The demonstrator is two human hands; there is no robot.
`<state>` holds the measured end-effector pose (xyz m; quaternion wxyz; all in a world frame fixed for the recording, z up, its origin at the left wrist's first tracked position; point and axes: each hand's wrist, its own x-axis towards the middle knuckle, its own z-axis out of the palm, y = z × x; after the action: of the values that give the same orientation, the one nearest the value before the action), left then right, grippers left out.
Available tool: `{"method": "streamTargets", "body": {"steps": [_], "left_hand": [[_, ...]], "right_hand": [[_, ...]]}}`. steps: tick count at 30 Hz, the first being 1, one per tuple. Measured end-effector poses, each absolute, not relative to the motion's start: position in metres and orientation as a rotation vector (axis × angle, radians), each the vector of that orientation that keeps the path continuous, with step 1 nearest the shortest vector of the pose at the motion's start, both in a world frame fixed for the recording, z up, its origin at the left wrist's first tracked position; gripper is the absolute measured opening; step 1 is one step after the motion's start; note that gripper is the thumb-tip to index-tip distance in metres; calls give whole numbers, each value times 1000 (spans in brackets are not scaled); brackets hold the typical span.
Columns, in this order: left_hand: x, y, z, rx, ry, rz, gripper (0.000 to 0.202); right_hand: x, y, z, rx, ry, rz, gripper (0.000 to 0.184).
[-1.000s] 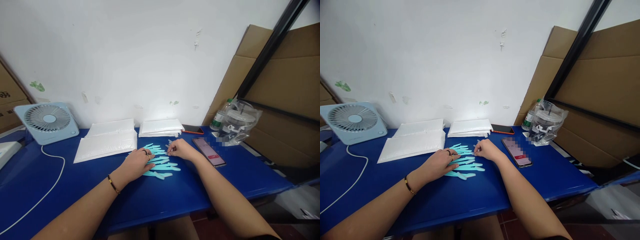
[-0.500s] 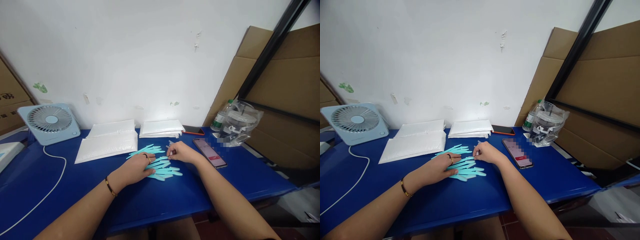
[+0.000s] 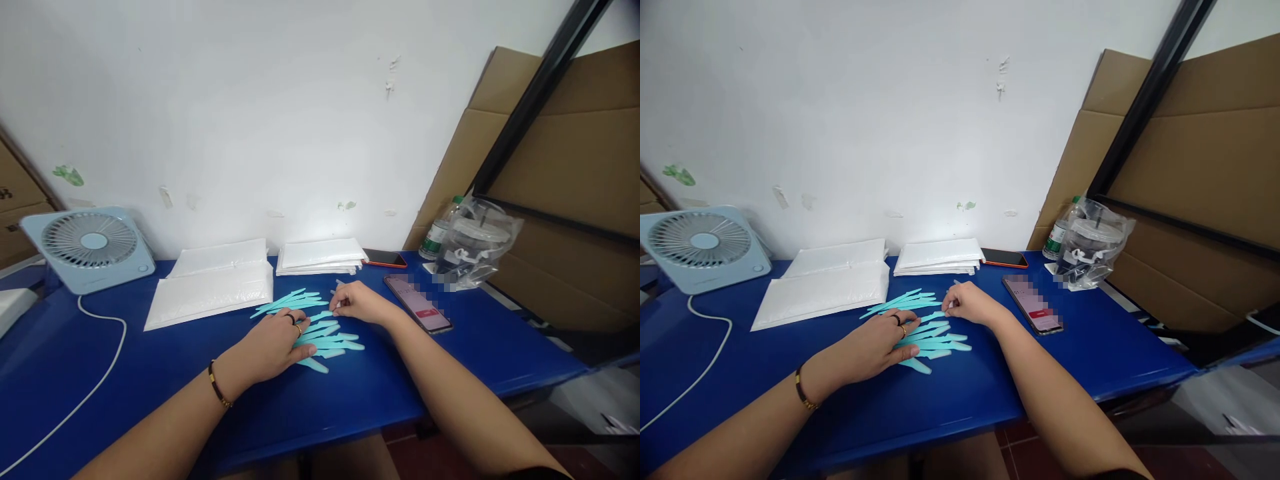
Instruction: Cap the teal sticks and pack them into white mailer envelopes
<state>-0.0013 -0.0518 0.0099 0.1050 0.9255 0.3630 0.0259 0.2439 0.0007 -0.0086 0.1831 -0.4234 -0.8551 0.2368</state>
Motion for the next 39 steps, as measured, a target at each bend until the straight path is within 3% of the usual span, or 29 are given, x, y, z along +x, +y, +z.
{"method": "streamTargets", "body": {"steps": [9, 15, 22, 39], "left_hand": [[-4, -45, 1, 2730, 1233, 141, 70], [-4, -45, 2, 2748, 1204, 122, 70], [-2, -49, 0, 2785, 1122, 145, 68], [-1, -51, 10, 2712, 1046, 84, 69]], "right_hand": [[276, 7, 6, -1467, -2218, 402, 15], [269, 10, -3, -1443, -2358, 480, 11], [268, 13, -7, -1399, -2260, 817, 16], [250, 10, -14, -1221, -2392, 657, 15]]}}
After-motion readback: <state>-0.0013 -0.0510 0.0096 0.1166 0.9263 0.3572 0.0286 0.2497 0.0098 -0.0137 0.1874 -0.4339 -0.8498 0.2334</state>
